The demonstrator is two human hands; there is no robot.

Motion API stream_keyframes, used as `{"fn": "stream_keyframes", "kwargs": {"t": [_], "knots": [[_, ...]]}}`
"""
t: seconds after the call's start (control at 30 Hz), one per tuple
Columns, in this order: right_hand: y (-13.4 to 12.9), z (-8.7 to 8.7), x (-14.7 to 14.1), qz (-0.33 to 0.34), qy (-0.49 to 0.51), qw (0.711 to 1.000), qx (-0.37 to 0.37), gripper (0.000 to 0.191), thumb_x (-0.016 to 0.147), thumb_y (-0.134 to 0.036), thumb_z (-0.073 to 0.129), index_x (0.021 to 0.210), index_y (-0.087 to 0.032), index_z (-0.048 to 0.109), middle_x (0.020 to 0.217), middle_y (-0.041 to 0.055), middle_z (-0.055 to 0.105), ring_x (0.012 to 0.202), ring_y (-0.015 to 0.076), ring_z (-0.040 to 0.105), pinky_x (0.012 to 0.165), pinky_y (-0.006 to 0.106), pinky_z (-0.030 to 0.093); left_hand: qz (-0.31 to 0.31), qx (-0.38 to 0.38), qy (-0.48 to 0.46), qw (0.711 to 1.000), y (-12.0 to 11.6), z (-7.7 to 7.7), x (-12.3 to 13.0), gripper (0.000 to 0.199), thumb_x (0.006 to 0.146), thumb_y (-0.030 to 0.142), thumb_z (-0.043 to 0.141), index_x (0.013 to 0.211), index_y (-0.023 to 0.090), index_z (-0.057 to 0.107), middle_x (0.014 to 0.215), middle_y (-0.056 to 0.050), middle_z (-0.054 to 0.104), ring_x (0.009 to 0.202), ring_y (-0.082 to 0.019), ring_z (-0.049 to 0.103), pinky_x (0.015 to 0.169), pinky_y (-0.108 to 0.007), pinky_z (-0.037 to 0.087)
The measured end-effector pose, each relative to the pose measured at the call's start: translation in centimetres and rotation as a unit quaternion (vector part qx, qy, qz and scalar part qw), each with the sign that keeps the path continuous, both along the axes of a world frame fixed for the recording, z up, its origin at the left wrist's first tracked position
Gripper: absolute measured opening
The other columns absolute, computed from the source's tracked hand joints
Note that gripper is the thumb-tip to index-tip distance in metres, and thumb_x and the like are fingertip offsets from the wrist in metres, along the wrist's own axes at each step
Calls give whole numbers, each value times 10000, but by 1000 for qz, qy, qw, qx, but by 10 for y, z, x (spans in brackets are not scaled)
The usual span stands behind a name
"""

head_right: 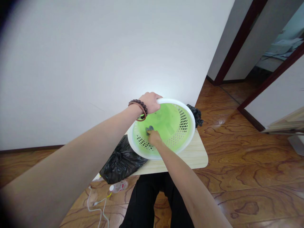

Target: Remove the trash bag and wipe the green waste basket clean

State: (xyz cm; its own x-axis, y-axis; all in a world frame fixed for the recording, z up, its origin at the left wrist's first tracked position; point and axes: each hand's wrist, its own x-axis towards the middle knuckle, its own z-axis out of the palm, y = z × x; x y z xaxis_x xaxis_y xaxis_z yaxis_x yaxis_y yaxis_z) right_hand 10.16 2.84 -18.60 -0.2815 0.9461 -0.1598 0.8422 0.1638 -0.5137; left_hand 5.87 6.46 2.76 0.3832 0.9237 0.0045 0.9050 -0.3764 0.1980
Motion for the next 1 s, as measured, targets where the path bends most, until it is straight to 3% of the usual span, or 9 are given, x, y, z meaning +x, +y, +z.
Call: {"fn": "stream_keyframes", "kwargs": {"t": [0.07,0.13,0.3,0.37,0.53,0.63,0.73,0.8,1.0], "knots": [[-2,0,-5,26,19,999,20,397,899,-149,371,1248,-209,549,1183,54,619,1017,156,599,878,214,427,2,3,-2,1000,0,0,-1,373,655,268,510,990,297,671,858,-42,638,744,-183,590,613,-262,432],[-4,-1,10,54,2,998,23,396,892,-148,386,1233,-241,563,1174,35,626,1033,158,591,901,221,411,2,4,-6,1000,0,0,-2,386,657,259,506,1004,305,668,871,-45,641,742,-184,592,614,-268,435],[-3,-5,51,6,-84,996,1,364,882,-72,353,1148,-80,601,1078,198,639,1002,239,601,874,335,420,-4,-3,-15,1000,2,-2,1,388,645,259,516,997,283,676,855,-55,646,697,-178,589,575,-265,431],[-2,-5,38,-13,-94,996,-3,364,879,-65,347,1140,-62,600,1087,212,630,1009,243,597,875,332,419,2,-2,-16,1000,1,-1,3,379,645,267,519,989,283,678,871,-53,648,711,-181,592,578,-264,435],[-4,0,-9,11,34,999,23,396,887,-144,377,1228,-213,567,1141,35,644,987,169,610,874,237,431,5,1,-15,1000,-1,1,4,367,651,271,520,982,289,678,894,-48,648,755,-199,601,612,-278,450],[-9,-6,14,64,116,991,24,399,889,-171,381,1243,-241,553,1187,-23,616,1052,144,581,913,235,420,3,0,-12,1000,-1,1,2,354,661,265,517,977,273,678,875,-54,650,745,-196,602,609,-276,450],[-9,-14,52,102,82,991,7,394,850,-118,419,1175,-231,611,1176,-17,622,1075,151,572,948,246,398,-4,-11,-5,1000,0,0,2,342,664,258,519,966,245,680,876,-67,650,738,-196,602,606,-277,453],[-7,-14,58,93,27,995,14,406,820,-72,424,1135,-204,643,1125,25,651,1039,181,593,933,266,403,-4,-9,-8,1000,0,0,3,340,660,263,522,961,249,682,889,-67,648,745,-200,603,617,-283,457],[-2,5,-7,57,-18,997,47,379,856,-115,384,1129,-180,637,1048,80,679,940,216,623,821,268,430,9,10,-13,1000,-1,1,5,354,645,298,526,962,294,683,870,-49,646,758,-199,600,639,-287,460]]}}
